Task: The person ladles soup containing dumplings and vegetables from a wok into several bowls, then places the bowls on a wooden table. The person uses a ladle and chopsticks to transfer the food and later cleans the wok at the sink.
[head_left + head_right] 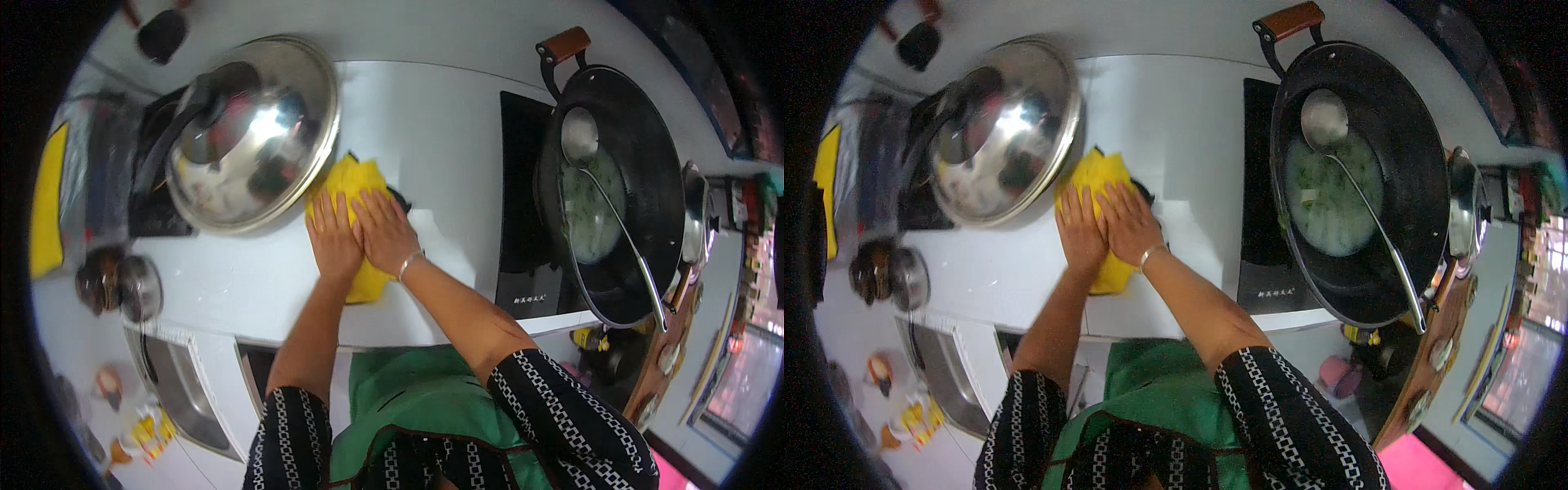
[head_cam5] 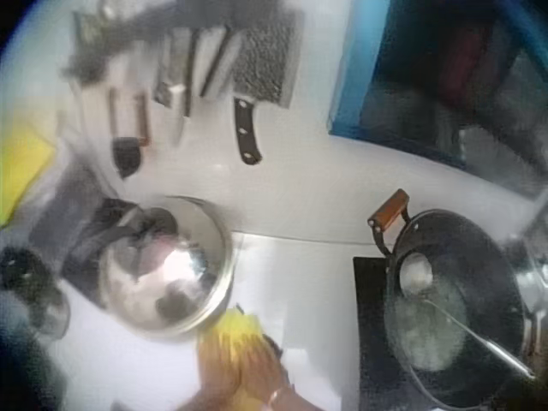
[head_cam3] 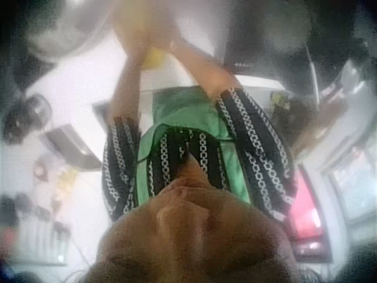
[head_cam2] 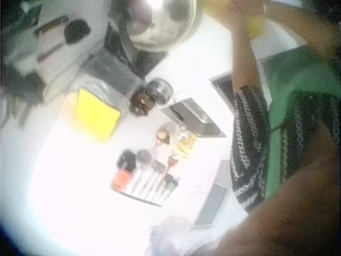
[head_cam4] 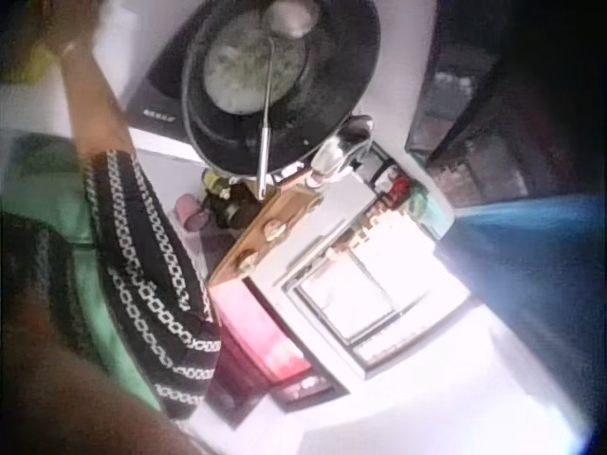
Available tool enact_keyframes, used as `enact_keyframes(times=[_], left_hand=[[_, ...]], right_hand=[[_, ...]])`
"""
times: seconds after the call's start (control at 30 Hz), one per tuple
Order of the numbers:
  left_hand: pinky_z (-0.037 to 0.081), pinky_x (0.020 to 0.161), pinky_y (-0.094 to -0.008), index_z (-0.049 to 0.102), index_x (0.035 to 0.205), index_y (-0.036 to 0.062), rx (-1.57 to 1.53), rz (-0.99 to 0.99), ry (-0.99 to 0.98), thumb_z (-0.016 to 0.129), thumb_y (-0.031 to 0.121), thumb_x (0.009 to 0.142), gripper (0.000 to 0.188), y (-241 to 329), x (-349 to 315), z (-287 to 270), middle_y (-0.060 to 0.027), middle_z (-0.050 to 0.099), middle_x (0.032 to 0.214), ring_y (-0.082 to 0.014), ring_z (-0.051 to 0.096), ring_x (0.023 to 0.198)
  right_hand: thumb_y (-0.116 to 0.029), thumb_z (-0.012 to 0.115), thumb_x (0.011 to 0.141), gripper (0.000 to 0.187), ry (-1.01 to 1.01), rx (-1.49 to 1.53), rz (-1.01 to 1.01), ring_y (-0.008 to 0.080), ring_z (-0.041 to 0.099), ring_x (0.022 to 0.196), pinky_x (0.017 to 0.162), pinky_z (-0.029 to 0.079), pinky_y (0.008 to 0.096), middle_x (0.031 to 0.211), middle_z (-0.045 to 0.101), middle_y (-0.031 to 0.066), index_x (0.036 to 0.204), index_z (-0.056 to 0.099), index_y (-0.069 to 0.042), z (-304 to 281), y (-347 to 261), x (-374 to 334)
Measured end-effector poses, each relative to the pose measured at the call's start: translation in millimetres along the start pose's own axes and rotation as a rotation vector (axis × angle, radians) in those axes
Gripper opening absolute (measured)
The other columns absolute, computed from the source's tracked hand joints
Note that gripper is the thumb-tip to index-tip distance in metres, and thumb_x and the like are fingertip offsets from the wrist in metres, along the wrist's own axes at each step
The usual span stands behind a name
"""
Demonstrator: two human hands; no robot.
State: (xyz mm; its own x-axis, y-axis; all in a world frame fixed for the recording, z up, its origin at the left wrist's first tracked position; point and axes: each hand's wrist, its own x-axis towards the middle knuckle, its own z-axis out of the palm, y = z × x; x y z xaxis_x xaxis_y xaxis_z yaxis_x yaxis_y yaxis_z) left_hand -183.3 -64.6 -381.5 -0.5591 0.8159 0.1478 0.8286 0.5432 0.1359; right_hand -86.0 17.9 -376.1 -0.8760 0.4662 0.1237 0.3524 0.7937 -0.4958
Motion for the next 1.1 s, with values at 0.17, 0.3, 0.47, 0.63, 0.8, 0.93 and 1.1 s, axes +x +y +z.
enact_keyframes(times=[0.17, 0.3, 0.47, 0.63, 0.8, 0.93, 1.1], left_hand=[[0.021, 0.104, -0.0506, 0.035, 0.137, 0.0125, -0.151, 0.134, 0.046, 0.045, 0.028, 0.090, 0.051, 39, 132, 30, -0.0156, 0.031, 0.141, -0.0347, 0.027, 0.131], [0.017, 0.105, -0.0520, 0.034, 0.137, 0.0138, -0.137, 0.465, 0.011, 0.042, 0.031, 0.090, 0.051, 90, 168, 49, -0.0138, 0.028, 0.143, -0.0334, 0.024, 0.132], [0.012, 0.107, -0.0517, 0.035, 0.136, 0.0139, -0.244, 0.845, -0.233, 0.041, 0.034, 0.088, 0.053, 135, 78, 40, -0.0137, 0.027, 0.144, -0.0311, 0.022, 0.134], [0.012, 0.109, -0.0487, 0.039, 0.132, 0.0063, -0.394, 0.813, -0.414, 0.046, 0.030, 0.084, 0.054, 75, -64, 3, -0.0148, 0.031, 0.141, -0.0281, 0.023, 0.134], [0.019, 0.105, -0.0500, 0.034, 0.134, 0.0075, -0.138, 0.441, -0.252, 0.052, 0.020, 0.084, 0.055, -13, -62, -6, -0.0141, 0.035, 0.137, -0.0281, 0.031, 0.128], [0.037, 0.093, -0.0442, 0.042, 0.123, 0.0027, -0.443, 0.272, -0.246, 0.056, 0.004, 0.079, 0.046, 6, -25, -24, -0.0163, 0.047, 0.122, -0.0319, 0.047, 0.111], [0.043, 0.087, -0.0375, 0.049, 0.116, 0.0006, -0.840, 0.358, 0.100, 0.053, 0.001, 0.082, 0.034, 110, 73, -67, -0.0179, 0.053, 0.110, -0.0336, 0.052, 0.103]], right_hand=[[-0.023, 0.037, 0.092, 0.045, 0.200, -0.122, 0.244, 0.0303, 0.025, 0.132, 0.110, 0.014, 0.0429, 0.139, 0.034, 0.0136, 0.134, 0.037, -0.006, -22, 74, 80], [-0.024, 0.037, 0.092, 0.048, 0.321, -0.293, 0.565, 0.0324, 0.024, 0.132, 0.109, 0.013, 0.0450, 0.139, 0.033, 0.0169, 0.136, 0.033, -0.005, -33, 111, 63], [-0.022, 0.036, 0.091, 0.047, 0.268, -0.543, 0.730, 0.0375, 0.026, 0.130, 0.107, 0.018, 0.0476, 0.138, 0.033, 0.0216, 0.133, 0.035, -0.001, -7, 69, -77], [-0.016, 0.044, 0.086, 0.045, 0.318, -0.237, 0.691, 0.0424, 0.034, 0.124, 0.104, 0.023, 0.0505, 0.129, 0.040, 0.0266, 0.125, 0.040, 0.006, 18, -32, -171], [-0.014, 0.051, 0.080, 0.041, 0.127, 0.094, 0.281, 0.0361, 0.040, 0.120, 0.103, 0.027, 0.0450, 0.124, 0.047, 0.0192, 0.118, 0.048, 0.000, 23, -58, -88], [-0.006, 0.054, 0.076, 0.034, 0.186, 0.366, 0.362, 0.0331, 0.046, 0.108, 0.095, 0.036, 0.0411, 0.122, 0.049, 0.0132, 0.110, 0.054, -0.006, -5, -38, -58], [-0.002, 0.054, 0.076, 0.035, 0.631, 0.112, 0.312, 0.0314, 0.047, 0.108, 0.093, 0.039, 0.0387, 0.121, 0.050, 0.0138, 0.110, 0.056, -0.008, -123, 4, -21]])
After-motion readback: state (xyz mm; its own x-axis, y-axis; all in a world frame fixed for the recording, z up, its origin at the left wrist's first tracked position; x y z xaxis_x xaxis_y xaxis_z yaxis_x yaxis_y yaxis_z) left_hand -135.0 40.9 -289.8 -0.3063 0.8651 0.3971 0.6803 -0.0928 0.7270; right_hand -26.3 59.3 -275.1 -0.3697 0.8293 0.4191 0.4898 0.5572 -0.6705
